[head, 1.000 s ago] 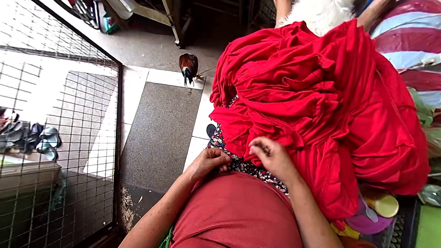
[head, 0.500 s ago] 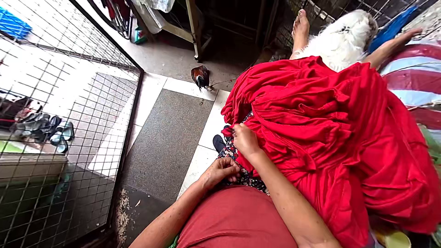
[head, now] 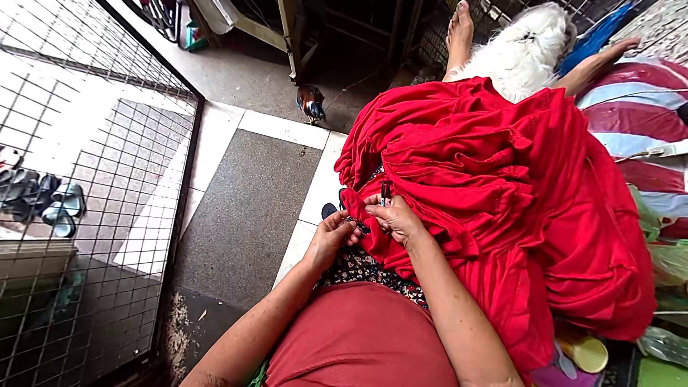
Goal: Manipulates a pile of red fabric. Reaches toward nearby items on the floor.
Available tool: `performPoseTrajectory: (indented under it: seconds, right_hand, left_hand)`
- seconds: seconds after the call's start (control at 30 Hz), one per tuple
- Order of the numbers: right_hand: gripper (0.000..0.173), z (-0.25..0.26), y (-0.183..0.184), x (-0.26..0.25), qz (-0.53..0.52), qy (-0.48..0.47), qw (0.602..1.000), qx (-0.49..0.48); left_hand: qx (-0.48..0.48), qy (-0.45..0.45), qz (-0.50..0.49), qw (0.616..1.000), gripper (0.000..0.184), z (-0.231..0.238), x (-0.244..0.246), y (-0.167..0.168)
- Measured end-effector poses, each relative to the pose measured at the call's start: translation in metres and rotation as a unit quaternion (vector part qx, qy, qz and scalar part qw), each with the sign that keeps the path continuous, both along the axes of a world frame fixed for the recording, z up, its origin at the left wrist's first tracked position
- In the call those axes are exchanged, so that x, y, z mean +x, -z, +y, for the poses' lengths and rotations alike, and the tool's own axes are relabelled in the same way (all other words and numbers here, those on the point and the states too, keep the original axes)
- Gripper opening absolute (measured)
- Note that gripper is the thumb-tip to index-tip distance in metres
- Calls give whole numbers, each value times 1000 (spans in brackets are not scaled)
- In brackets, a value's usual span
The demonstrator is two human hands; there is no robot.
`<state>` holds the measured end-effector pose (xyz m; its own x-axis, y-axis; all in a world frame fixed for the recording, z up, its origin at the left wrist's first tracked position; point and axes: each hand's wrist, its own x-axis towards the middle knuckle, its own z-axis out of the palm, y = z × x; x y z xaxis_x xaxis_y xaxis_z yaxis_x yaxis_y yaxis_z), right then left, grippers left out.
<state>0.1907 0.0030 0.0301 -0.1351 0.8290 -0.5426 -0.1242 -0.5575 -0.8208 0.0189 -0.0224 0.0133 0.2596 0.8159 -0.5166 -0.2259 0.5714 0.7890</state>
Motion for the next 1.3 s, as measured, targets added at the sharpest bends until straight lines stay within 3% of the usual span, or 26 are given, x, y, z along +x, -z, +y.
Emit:
performPoseTrajectory:
  seconds: [0.1,0.23,0.33,0.5,0.6,0.73,0.83,0.9,1.0,1.13,1.2,1.3]
  right_hand:
    - [7,-11,-10,3,-68,-23,994,80]
    - [9,-28,-24,13,-184,-94,958,198]
    - [11,-43,-29,16,-239,-84,933,255]
    - [14,-66,-35,36,-315,-51,875,364]
    - [14,-81,-26,43,-395,-116,844,344]
    - [26,-88,-18,28,-421,-239,853,195]
    - [23,-92,-7,26,-401,-180,863,249]
    - [17,-92,4,24,-387,-119,861,307]
    - [16,-93,15,18,-370,-63,852,366]
    - [16,-93,24,12,-354,-42,845,398]
    - [17,-93,27,10,-349,-43,845,402]
    - [21,-93,21,12,-336,-86,864,366]
  left_hand:
    - [25,-12,-14,1000,16,0,2,-5]
    - [72,54,-9,996,14,-7,1,-17]
    - [101,71,18,992,9,-12,4,-25]
    - [167,2,89,982,13,-14,-8,-19]
    - [213,32,191,958,12,-19,-23,1]
    - [152,109,247,951,17,-28,-34,7]
    - [165,78,248,951,23,-31,-39,-8]
    - [208,46,230,950,16,-34,-38,-13]
    - [262,62,222,937,16,-39,-30,-18]
    - [374,130,321,860,29,-39,-17,-1]
    - [388,137,345,843,25,-36,-11,8]
    - [270,126,297,907,19,-32,-14,6]
